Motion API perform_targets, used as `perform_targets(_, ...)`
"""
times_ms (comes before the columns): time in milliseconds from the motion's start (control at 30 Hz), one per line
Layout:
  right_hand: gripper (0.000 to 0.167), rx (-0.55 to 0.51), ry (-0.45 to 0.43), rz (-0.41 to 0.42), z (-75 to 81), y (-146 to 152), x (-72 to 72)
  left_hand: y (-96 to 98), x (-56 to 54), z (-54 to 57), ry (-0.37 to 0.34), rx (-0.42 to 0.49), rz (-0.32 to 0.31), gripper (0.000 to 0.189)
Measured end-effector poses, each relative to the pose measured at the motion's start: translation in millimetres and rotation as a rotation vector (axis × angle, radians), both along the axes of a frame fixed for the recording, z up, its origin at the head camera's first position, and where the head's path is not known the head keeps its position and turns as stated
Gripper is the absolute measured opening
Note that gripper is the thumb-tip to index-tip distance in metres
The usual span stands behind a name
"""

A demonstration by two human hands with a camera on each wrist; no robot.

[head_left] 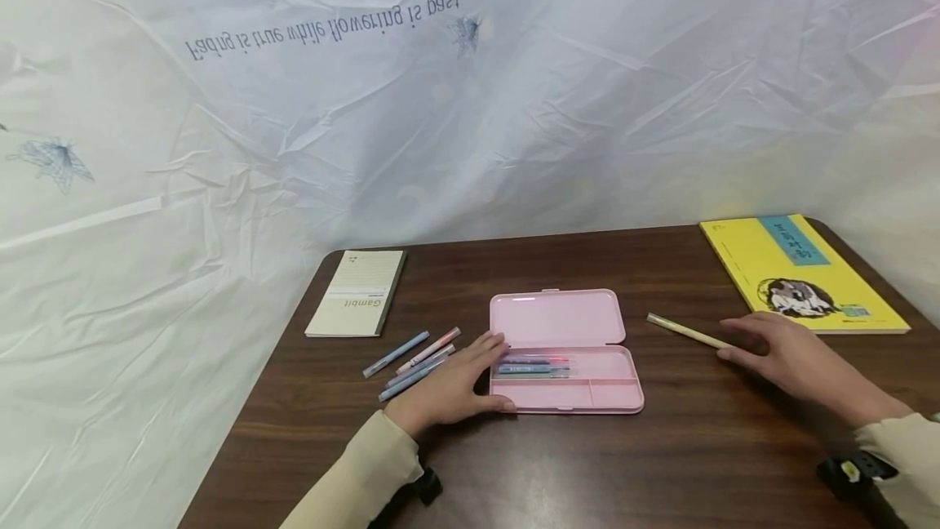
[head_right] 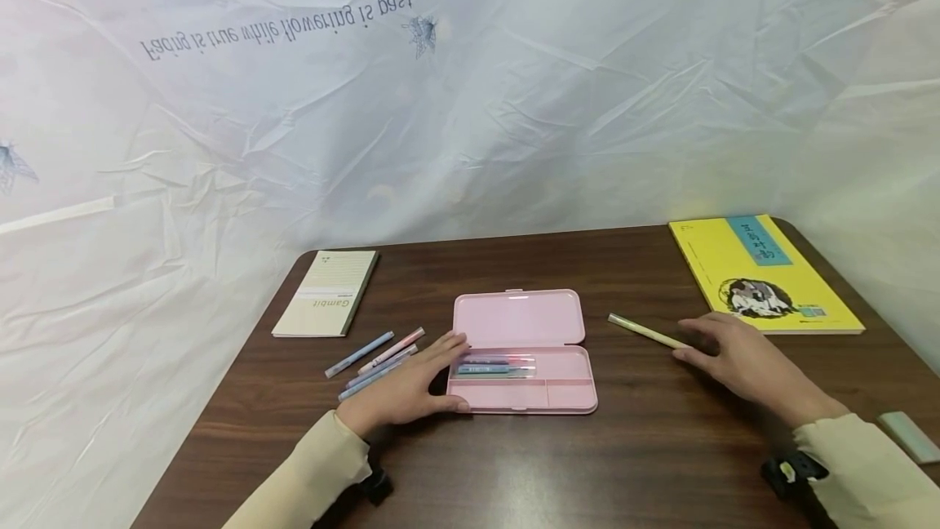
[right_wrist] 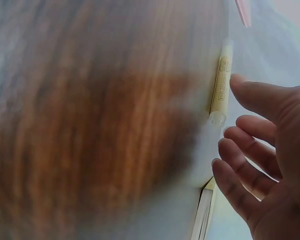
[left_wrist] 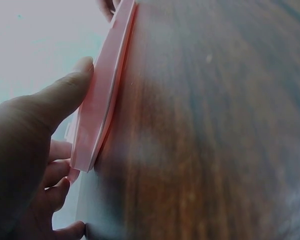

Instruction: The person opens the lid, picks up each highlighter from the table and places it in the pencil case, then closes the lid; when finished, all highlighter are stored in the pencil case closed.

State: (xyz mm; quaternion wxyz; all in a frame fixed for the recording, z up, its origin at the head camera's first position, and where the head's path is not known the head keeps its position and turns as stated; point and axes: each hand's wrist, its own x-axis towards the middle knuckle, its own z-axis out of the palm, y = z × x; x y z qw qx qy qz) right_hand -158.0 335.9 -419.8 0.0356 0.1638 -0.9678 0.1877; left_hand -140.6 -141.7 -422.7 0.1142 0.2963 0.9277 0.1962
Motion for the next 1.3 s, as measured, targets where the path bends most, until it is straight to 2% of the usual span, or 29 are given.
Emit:
perform_targets(267, 0.054, 0.016, -0.036, 0.020, -4.3, 3.5, -1.7, 0.7, 0.5, 0.8, 0.000, -0.001, 0.003, 0.091)
perform_targets(633, 0.046, 0.008, -0.021, 0.043, -5.7, 3.6, -4.5, 1.0, 0.8, 2.8, 0.000, 0.007, -0.006, 0.090)
perform_targets(867, 0.035, 0.010, -0.024, 0.045, -4.9, 2.3, -6.1, 1.2, 0.5, 1.8, 0.000, 0.006, -0.003, 0.090)
perform_targets(1133, 0.026, -0.010, -0.089, 0.029, -5.3, 0.8, -8.0, 0.8, 0.6, 1.9, -0.003, 0.007, -0.003, 0.090)
perform_targets(1300, 0.019, -0.006, -0.073, 0.031, -5.8, 0.4, -8.0, 1.0, 0.6, 2.6, -0.008, 0.008, -0.002, 0.090)
